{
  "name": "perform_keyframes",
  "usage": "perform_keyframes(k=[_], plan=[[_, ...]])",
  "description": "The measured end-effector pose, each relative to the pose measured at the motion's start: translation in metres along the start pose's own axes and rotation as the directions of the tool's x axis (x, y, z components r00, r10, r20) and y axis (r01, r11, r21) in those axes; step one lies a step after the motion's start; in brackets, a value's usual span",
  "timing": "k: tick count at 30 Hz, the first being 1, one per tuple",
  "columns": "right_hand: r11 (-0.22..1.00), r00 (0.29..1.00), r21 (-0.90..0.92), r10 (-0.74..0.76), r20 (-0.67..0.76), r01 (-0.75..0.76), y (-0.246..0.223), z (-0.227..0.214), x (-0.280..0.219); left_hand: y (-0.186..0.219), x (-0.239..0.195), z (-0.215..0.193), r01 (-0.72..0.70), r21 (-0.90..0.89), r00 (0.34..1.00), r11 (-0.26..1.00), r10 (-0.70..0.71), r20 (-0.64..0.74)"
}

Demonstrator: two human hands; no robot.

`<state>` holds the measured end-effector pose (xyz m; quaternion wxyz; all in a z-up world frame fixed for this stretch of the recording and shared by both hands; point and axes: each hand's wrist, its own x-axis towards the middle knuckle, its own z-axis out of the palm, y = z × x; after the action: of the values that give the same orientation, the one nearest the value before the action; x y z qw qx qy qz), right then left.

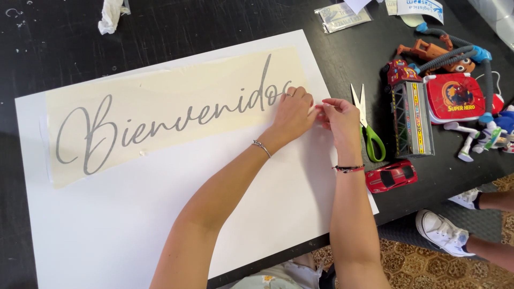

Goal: Applying a large vinyl decal with the word 'Bienvenidos' onto a white board using a squeegee.

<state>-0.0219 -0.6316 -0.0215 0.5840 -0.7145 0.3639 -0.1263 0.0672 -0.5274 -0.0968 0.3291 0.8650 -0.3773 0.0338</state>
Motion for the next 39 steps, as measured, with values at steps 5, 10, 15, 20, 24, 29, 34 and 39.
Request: perform_keyframes(k=[5,10,15,20,24,29,34,39], plan=[[1.0,1.0,-0.012,0.012,0.018,-0.012,-0.007,-0.002,-0.006,0.0,-0.007,0.003,-0.054,0.128,0.996,0.99,0.063,-0.07],[0.999,1.0,-0.027,-0.02,0.017,0.02,-0.003,0.001,-0.003,-0.005,-0.006,0.01,-0.031,0.047,0.992,0.998,0.037,-0.121],[0.992,0.996,-0.089,-0.091,-0.011,0.09,0.011,0.007,0.007,-0.006,0.0,0.019,-0.021,0.108,0.99,0.994,0.036,-0.135],[0.978,0.985,-0.124,-0.166,0.042,0.17,0.026,0.007,0.016,-0.019,0.012,0.046,0.05,-0.004,0.991,0.999,-0.05,-0.122],[0.986,0.988,-0.101,-0.124,0.094,0.133,-0.012,0.008,-0.015,0.003,0.004,0.016,0.121,-0.091,0.987,0.988,-0.13,-0.099],[0.978,0.984,-0.138,-0.146,0.101,0.159,-0.025,0.012,-0.033,0.022,-0.006,-0.036,0.268,-0.297,0.963,0.916,-0.247,0.107],[0.98,0.99,-0.158,-0.113,0.085,0.125,-0.03,0.011,-0.036,0.026,-0.01,-0.05,0.26,-0.359,0.966,0.897,-0.235,0.112],[0.975,0.982,-0.137,-0.161,0.093,0.173,-0.009,0.008,-0.014,0.042,-0.004,-0.095,0.469,-0.449,0.883,0.76,-0.39,0.262]])
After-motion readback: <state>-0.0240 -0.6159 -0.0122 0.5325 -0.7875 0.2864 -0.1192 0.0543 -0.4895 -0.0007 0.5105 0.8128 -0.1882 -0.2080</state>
